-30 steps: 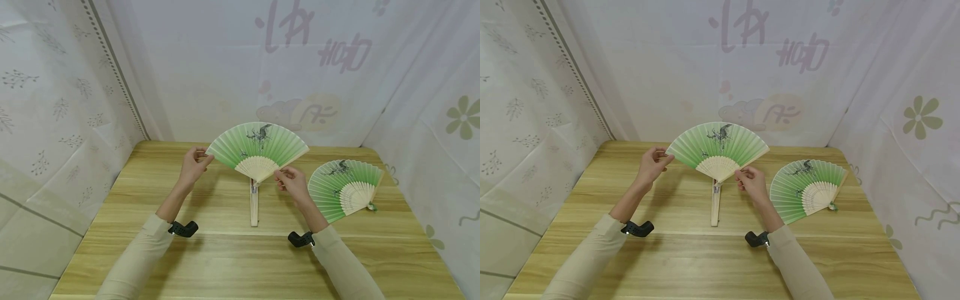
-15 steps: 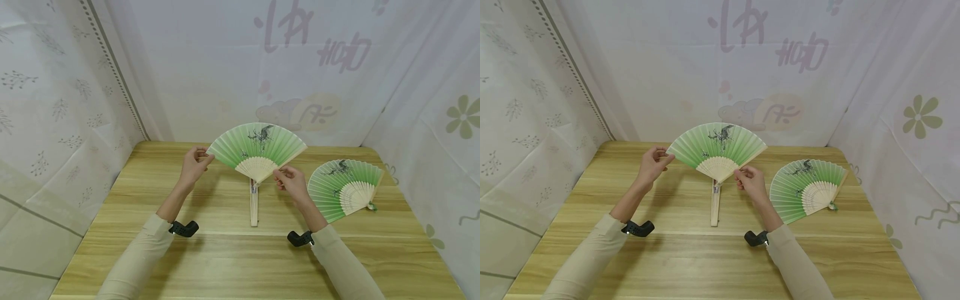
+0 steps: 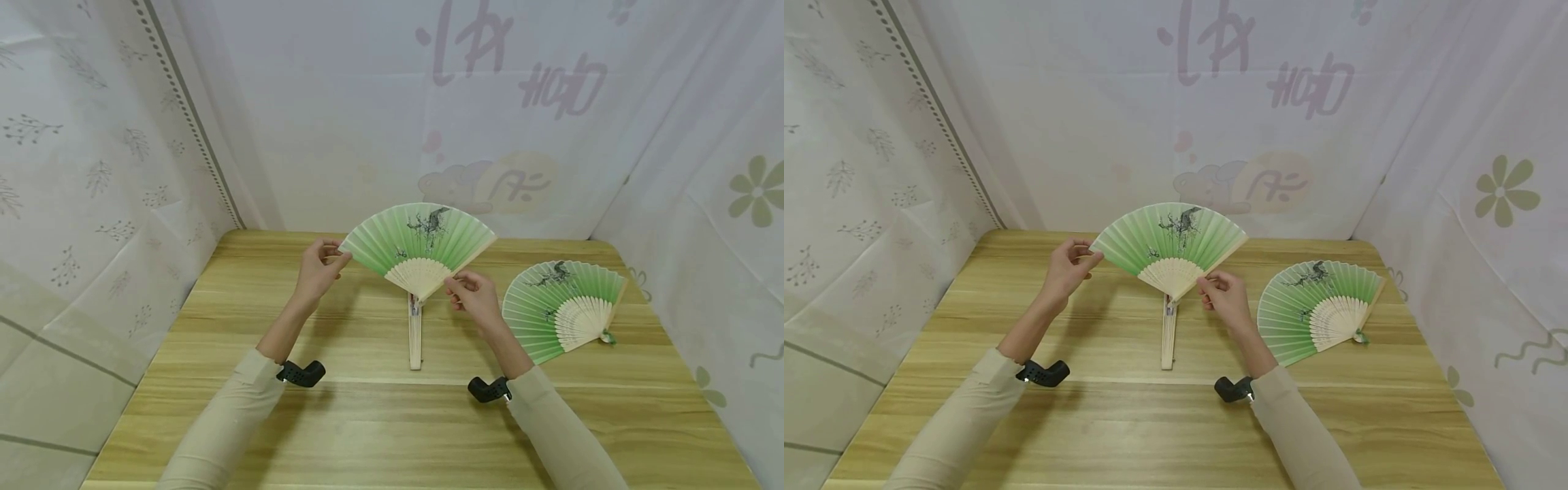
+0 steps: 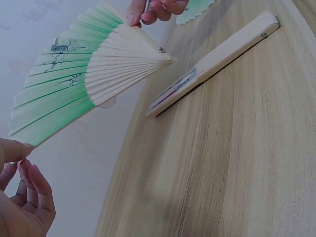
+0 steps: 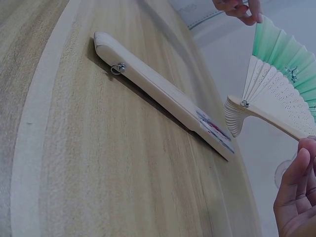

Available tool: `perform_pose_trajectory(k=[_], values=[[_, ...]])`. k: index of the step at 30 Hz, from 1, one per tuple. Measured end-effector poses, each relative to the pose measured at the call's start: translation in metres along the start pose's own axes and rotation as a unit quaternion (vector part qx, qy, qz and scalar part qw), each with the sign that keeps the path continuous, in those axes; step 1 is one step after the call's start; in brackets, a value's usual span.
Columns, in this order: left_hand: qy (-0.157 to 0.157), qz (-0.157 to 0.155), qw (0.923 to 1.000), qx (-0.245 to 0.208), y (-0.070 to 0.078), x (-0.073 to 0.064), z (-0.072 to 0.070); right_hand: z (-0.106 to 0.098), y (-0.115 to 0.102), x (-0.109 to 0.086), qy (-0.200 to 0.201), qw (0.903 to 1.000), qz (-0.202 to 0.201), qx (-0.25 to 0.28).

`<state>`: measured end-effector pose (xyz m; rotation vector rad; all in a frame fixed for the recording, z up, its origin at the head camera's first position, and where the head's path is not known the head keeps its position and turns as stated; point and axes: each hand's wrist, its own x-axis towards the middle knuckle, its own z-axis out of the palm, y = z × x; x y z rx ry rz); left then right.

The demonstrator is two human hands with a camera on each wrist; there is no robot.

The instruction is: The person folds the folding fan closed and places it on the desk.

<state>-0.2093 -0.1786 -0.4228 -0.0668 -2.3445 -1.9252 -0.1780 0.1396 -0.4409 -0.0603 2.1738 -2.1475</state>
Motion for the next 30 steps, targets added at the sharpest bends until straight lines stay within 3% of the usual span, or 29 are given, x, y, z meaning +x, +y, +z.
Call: perform_pose_trajectory(k=[15, 24, 30], values=[[-0.002, 0.003, 1.0000, -0.005, 0.003, -0.002, 0.001, 0.004, -0.002, 0.001, -0.001, 1.0000, 0.000, -0.005], [-0.010, 0.003, 0.9998, -0.016, 0.003, 0.000, 0.000, 0.000, 0.024, 0.016, 0.004, 1.0000, -0.004, -0.005], [-0.027, 0.001, 0.9996, -0.011, 0.025, -0.010, 0.000, 0.003, 0.023, 0.015, 0.008, 0.9997, -0.017, -0.012]])
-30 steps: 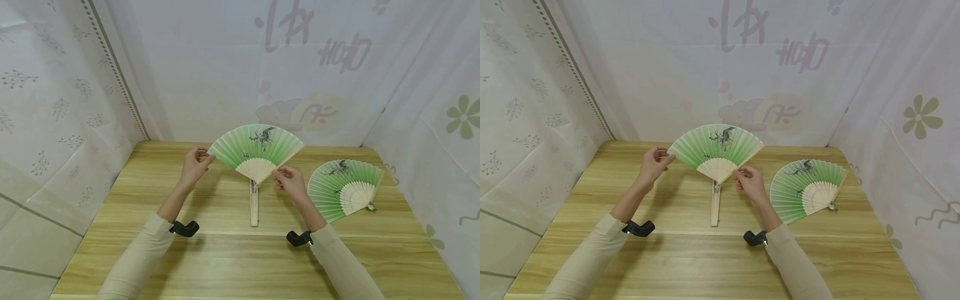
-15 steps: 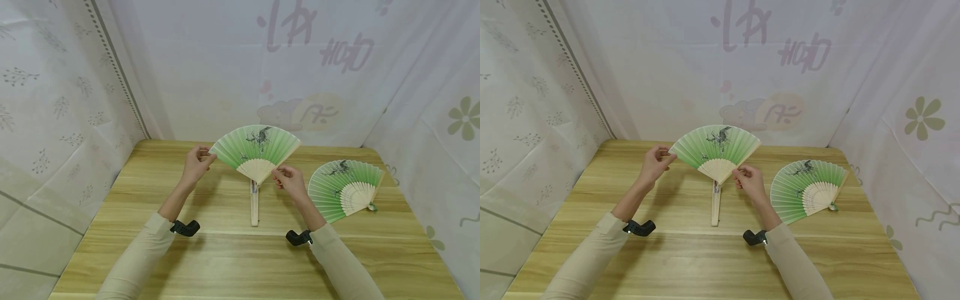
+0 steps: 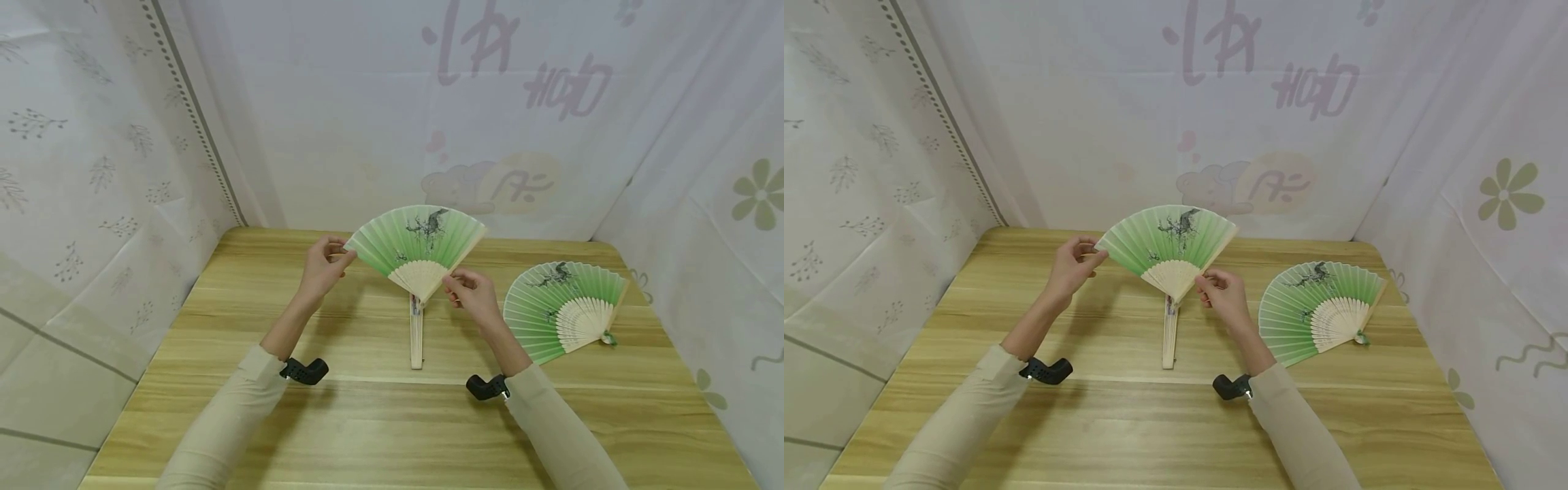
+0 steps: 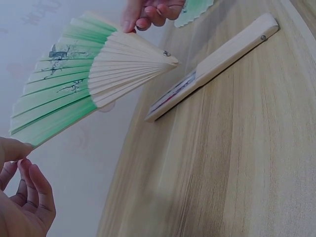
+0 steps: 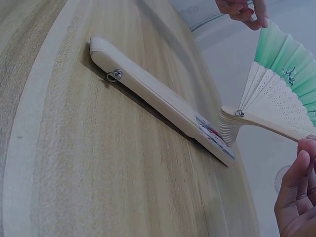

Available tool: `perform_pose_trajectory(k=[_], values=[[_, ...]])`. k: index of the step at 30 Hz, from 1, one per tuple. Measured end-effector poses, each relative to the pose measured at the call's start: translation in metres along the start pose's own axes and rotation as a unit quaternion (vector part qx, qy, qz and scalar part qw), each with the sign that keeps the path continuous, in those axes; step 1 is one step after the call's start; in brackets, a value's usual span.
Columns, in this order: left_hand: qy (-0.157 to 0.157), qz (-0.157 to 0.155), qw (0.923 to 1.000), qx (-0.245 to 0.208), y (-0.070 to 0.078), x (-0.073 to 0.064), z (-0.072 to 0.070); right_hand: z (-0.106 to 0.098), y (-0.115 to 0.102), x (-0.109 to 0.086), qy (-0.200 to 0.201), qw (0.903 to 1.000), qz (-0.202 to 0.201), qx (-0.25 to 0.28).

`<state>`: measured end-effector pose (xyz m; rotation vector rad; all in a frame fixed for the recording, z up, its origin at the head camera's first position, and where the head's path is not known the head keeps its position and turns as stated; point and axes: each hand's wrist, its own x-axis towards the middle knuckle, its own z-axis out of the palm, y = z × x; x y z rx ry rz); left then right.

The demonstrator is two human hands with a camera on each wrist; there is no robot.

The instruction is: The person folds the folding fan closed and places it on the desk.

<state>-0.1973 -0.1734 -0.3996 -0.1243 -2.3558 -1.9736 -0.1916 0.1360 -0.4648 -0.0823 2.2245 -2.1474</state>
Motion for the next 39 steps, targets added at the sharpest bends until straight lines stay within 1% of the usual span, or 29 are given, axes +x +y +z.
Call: perform_pose_trajectory(k=[3, 5, 7, 12, 15, 21, 30, 35, 39], values=[[-0.003, 0.000, 0.9999, 0.010, 0.013, -0.007, 0.001, 0.001, 0.000, 0.000, 0.002, 1.0000, -0.001, -0.003], [-0.003, 0.000, 0.9999, 0.013, 0.015, -0.008, 0.002, 0.001, 0.000, 0.000, 0.003, 1.0000, -0.002, -0.004], [-0.003, 0.000, 0.9999, 0.010, 0.008, -0.005, 0.002, 0.002, 0.000, 0.000, 0.005, 1.0000, -0.003, -0.007], [-0.001, 0.003, 1.0000, -0.002, -0.016, 0.008, 0.000, 0.002, 0.001, 0.002, 0.010, 0.9999, -0.001, -0.009], [0.004, 0.006, 1.0000, 0.000, -0.022, 0.011, 0.001, 0.003, 0.002, 0.002, 0.010, 0.9999, 0.000, -0.008], [0.010, 0.011, 0.9999, 0.007, -0.023, 0.012, 0.004, 0.002, 0.002, 0.002, 0.007, 0.9999, -0.002, -0.015], [0.010, 0.016, 0.9998, 0.010, -0.020, 0.012, 0.007, 0.002, 0.001, 0.003, -0.013, 0.9999, 0.001, 0.002], [0.008, 0.026, 0.9996, 0.010, -0.019, 0.013, 0.008, 0.003, 0.002, 0.003, -0.011, 0.9998, -0.011, -0.011], [0.007, 0.029, 0.9995, 0.011, -0.019, 0.014, 0.009, 0.004, 0.002, 0.001, -0.005, 0.9997, -0.014, -0.017]])
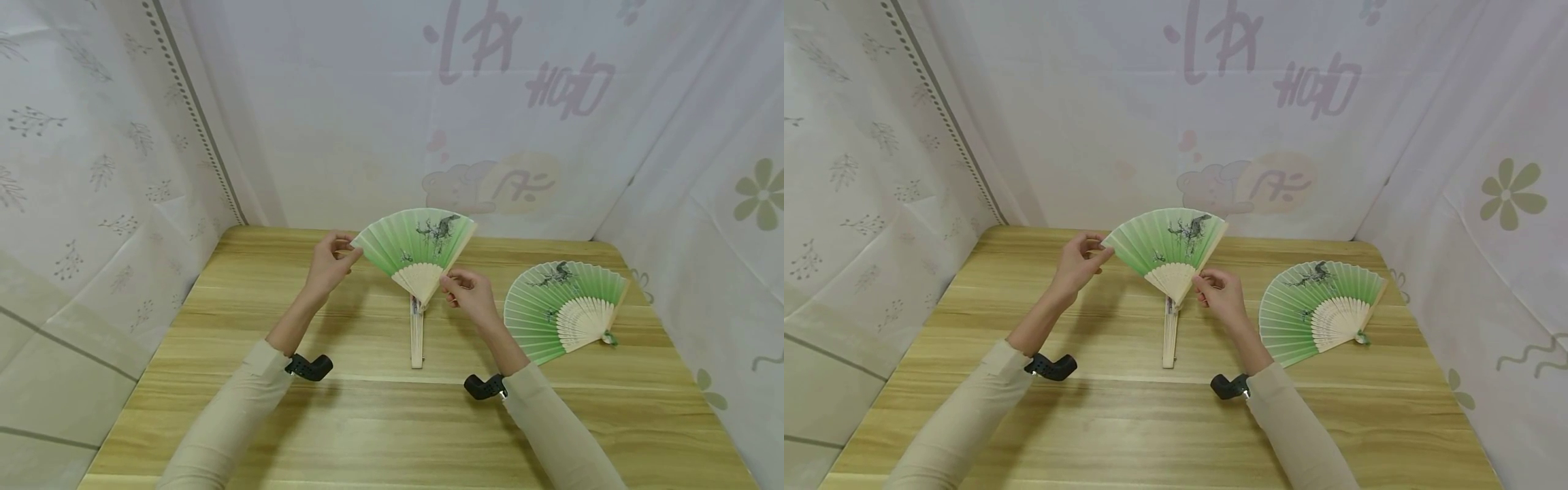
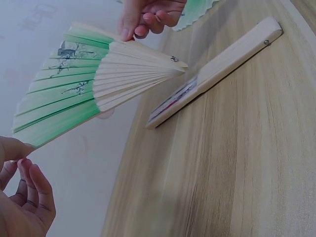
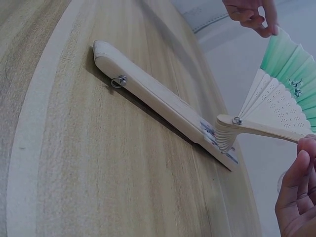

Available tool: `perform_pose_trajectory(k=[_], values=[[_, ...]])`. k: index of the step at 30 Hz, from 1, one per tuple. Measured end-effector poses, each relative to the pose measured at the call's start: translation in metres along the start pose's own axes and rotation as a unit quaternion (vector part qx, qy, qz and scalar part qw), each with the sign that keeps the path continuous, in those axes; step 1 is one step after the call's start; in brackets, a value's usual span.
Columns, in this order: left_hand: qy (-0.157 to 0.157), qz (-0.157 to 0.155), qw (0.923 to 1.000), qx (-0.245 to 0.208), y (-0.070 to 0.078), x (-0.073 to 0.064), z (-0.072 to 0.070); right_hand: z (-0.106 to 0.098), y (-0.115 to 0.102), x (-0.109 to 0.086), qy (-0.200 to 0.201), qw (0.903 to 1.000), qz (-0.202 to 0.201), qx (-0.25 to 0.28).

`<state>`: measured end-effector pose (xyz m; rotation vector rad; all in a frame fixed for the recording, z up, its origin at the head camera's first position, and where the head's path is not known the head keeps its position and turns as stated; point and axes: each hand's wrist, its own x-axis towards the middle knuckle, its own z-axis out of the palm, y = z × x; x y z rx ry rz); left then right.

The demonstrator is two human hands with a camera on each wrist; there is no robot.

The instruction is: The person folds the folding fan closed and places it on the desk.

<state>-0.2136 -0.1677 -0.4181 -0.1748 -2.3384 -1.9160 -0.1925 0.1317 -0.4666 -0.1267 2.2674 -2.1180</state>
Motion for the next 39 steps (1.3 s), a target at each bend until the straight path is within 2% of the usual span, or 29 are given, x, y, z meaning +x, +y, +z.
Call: perform_pose_trajectory(k=[7, 8, 14, 15, 29, 39], values=[[-0.003, 0.007, 1.0000, 0.002, 0.001, 0.000, 0.001, 0.001, 0.001, -0.001, 0.001, 1.0000, 0.000, -0.001], [-0.006, 0.006, 1.0000, 0.000, 0.006, -0.002, 0.001, 0.001, 0.001, -0.001, 0.000, 1.0000, -0.001, -0.002], [-0.009, 0.007, 0.9999, -0.004, 0.008, 0.001, 0.002, 0.002, 0.000, -0.001, -0.002, 1.0000, 0.000, -0.007], [-0.008, 0.011, 0.9999, -0.004, 0.003, 0.003, 0.003, 0.003, 0.000, -0.001, -0.002, 1.0000, 0.001, -0.008], [-0.012, 0.016, 0.9997, -0.014, 0.009, 0.005, 0.006, 0.003, 0.002, 0.001, -0.012, 0.9997, -0.007, -0.021], [-0.015, 0.024, 0.9994, -0.019, 0.014, 0.008, 0.010, 0.006, -0.001, 0.000, -0.002, 0.9998, -0.009, -0.018]])
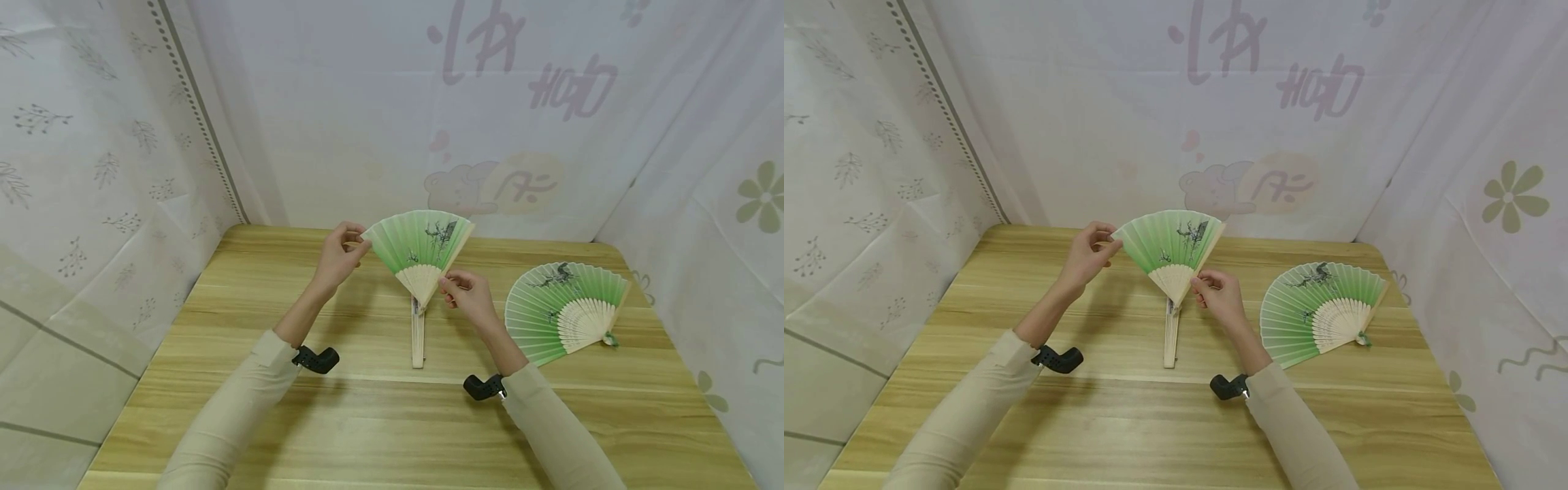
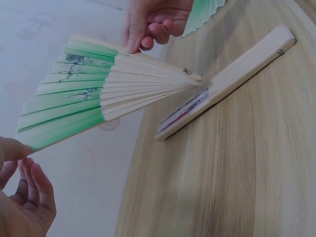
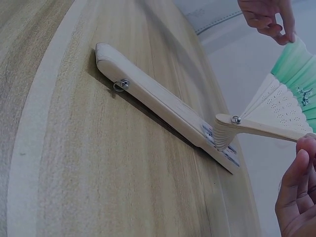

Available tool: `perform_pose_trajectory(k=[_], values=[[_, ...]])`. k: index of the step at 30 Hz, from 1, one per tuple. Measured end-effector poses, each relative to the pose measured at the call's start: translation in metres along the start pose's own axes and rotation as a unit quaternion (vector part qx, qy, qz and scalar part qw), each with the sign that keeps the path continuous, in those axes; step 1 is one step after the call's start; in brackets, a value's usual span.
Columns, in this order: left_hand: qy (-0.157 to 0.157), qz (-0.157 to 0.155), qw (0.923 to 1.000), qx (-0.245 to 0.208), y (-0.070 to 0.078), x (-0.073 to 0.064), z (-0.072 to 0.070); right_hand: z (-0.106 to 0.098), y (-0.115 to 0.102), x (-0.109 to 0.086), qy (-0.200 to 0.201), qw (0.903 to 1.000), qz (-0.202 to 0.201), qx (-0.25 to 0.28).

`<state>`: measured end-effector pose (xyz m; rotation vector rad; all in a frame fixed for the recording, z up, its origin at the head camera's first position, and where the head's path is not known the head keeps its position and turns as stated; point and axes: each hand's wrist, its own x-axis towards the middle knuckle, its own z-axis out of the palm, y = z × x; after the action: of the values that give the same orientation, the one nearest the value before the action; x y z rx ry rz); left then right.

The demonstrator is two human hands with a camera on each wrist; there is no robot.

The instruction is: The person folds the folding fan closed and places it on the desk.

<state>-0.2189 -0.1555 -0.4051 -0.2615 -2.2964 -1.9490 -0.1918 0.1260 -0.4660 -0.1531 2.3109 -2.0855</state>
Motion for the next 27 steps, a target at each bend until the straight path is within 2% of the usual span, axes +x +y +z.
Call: perform_pose_trajectory(k=[27], values=[[-0.004, 0.003, 1.0000, 0.001, 0.0015, 0.0066, 0.0094, 0.0017, 0.0007, 0.0021, -0.011, 0.9999, -0.007, -0.004]])
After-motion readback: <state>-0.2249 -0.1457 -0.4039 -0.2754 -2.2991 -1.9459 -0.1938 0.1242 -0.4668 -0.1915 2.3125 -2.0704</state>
